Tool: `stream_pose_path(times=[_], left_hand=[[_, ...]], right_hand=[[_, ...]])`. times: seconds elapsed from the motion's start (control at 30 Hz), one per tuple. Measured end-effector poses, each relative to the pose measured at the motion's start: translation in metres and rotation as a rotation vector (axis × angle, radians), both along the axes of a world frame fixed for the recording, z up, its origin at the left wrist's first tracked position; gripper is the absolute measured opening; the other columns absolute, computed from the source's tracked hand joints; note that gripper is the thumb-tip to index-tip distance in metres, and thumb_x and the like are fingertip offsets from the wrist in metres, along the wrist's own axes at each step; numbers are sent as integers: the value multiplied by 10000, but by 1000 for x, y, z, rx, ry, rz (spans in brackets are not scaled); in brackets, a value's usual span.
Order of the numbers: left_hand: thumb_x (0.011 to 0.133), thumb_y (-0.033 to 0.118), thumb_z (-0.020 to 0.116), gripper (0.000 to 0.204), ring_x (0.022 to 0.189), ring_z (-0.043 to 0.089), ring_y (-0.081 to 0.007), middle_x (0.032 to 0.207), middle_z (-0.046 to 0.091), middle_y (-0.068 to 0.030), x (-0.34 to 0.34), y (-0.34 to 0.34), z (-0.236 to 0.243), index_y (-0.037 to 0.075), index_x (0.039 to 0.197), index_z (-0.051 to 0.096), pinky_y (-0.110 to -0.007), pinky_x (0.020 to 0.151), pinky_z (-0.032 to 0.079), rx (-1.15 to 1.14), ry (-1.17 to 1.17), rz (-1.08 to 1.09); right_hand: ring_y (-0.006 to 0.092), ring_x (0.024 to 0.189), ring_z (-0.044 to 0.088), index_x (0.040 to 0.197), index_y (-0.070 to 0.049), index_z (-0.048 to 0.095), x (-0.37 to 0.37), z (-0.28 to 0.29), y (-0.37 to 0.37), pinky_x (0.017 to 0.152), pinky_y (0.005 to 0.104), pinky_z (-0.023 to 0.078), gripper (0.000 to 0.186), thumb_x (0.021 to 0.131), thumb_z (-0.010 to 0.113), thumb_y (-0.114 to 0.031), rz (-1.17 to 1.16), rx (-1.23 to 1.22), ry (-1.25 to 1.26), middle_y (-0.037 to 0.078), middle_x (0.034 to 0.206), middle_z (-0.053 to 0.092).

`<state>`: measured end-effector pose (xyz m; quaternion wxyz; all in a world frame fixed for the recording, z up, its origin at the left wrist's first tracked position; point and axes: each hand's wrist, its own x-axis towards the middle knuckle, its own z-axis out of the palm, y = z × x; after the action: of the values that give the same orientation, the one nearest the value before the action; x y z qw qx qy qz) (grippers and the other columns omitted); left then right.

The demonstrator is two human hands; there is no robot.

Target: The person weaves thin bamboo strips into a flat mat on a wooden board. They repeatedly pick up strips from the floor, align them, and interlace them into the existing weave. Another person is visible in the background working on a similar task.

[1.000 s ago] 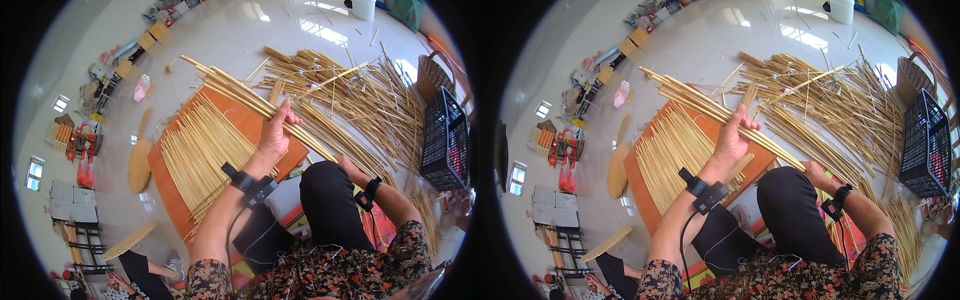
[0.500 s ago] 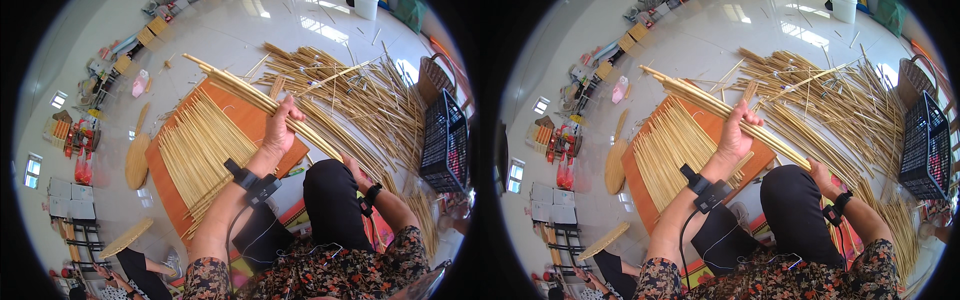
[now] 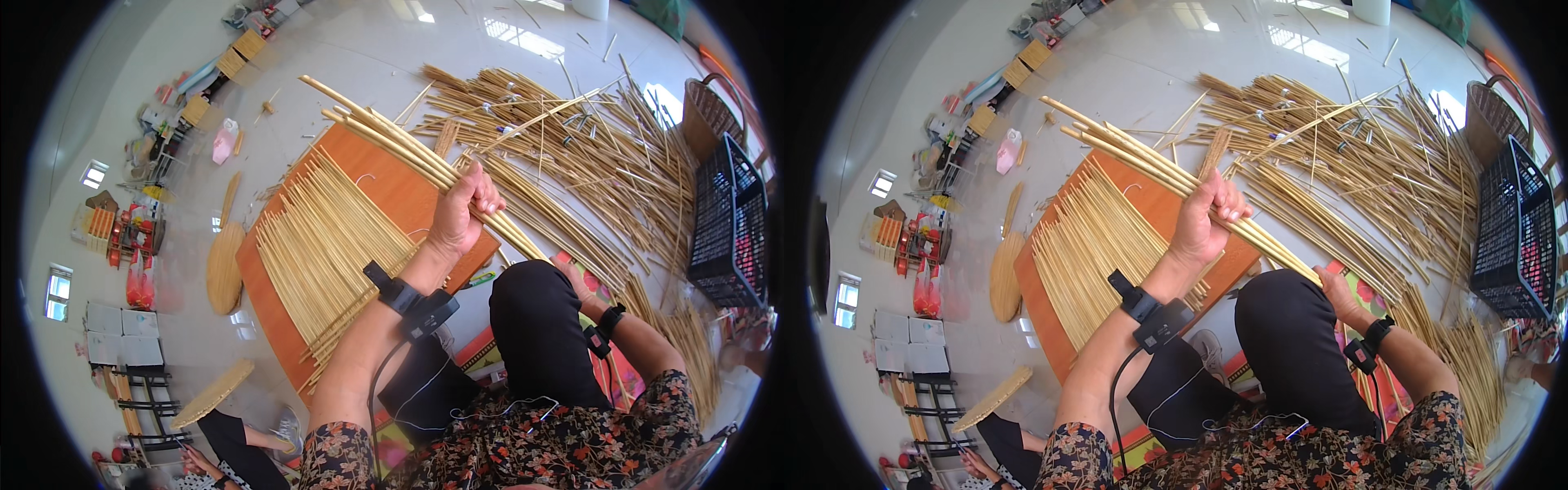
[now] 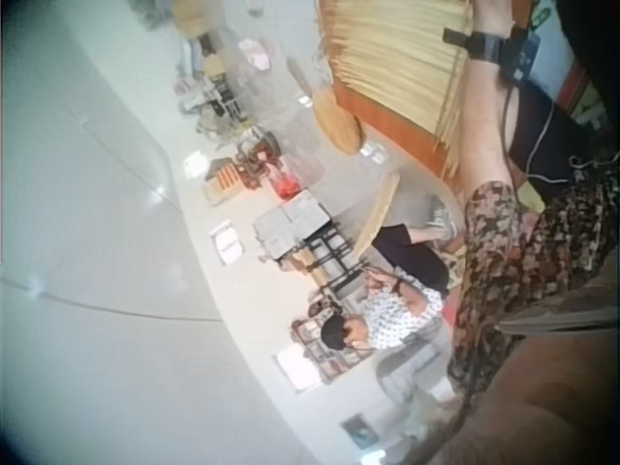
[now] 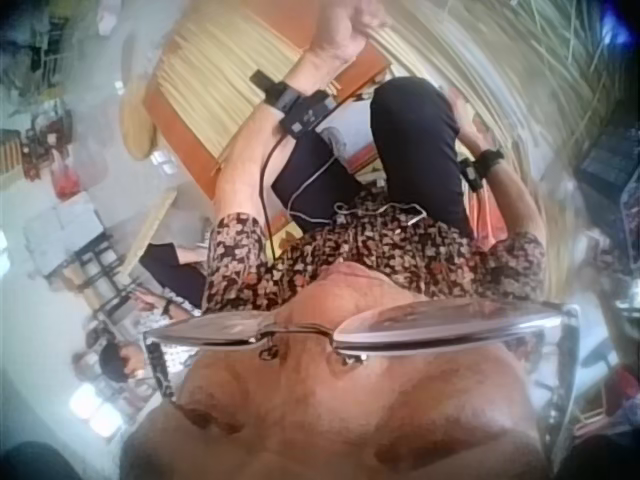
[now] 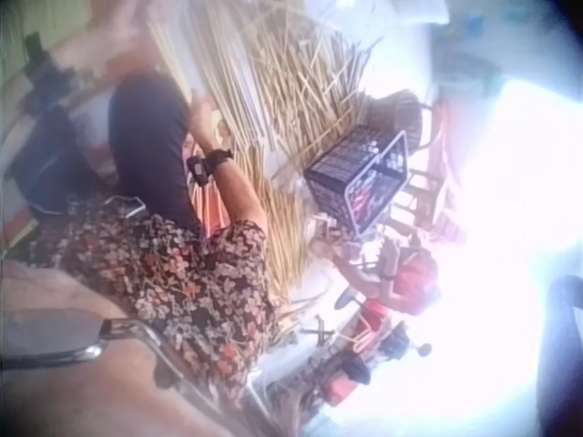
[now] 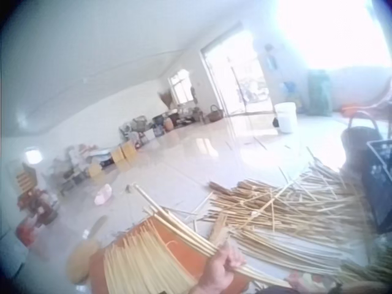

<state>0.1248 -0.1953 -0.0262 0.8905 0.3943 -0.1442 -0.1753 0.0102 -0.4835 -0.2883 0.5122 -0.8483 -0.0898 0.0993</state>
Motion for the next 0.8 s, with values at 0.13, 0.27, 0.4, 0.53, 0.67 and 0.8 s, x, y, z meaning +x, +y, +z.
stream_pose_path(times=[0.13,0.27,0.4,0.53,0.67,0.8], left_hand=[[1022,399,571,365,694,540,-173,685,523,-23,-2,-7,5,124,786,538,-411,857,510,42,-53,9],[1009,355,605,275,858,655,-228,838,656,-69,1,-3,5,95,931,644,-432,953,526,19,60,17],[957,287,701,227,1033,695,-251,1017,728,-104,5,-1,3,85,1058,673,-404,971,552,-31,160,72],[935,234,739,194,991,708,-243,1015,725,-109,5,-11,2,89,1034,657,-377,898,587,3,160,209],[952,229,714,184,1061,689,-253,1058,718,-109,7,2,-7,99,1068,656,-385,953,565,10,107,195],[973,244,683,237,1131,657,-251,1109,709,-105,12,9,-1,93,1152,648,-388,1028,515,-65,115,79]], right_hand=[[448,714,520,1039,1,554,-1,54,3,650,430,448,413,840,756,-299,49,-36,-28,246,755,541],[399,671,528,1005,1,586,2,70,-3,636,408,455,344,850,771,-244,78,-42,-42,214,720,562],[362,649,541,951,-15,604,6,82,2,618,385,461,279,868,765,-228,-123,-19,26,197,715,589],[358,597,523,845,-35,550,12,75,-10,582,389,454,303,857,782,-230,-176,-157,-128,180,668,580],[355,581,498,829,-35,522,13,89,0,566,405,438,339,825,801,-229,-144,-177,-138,190,654,549],[222,565,400,854,19,521,13,70,-9,549,389,399,372,850,761,-266,-83,13,-68,141,608,441]])
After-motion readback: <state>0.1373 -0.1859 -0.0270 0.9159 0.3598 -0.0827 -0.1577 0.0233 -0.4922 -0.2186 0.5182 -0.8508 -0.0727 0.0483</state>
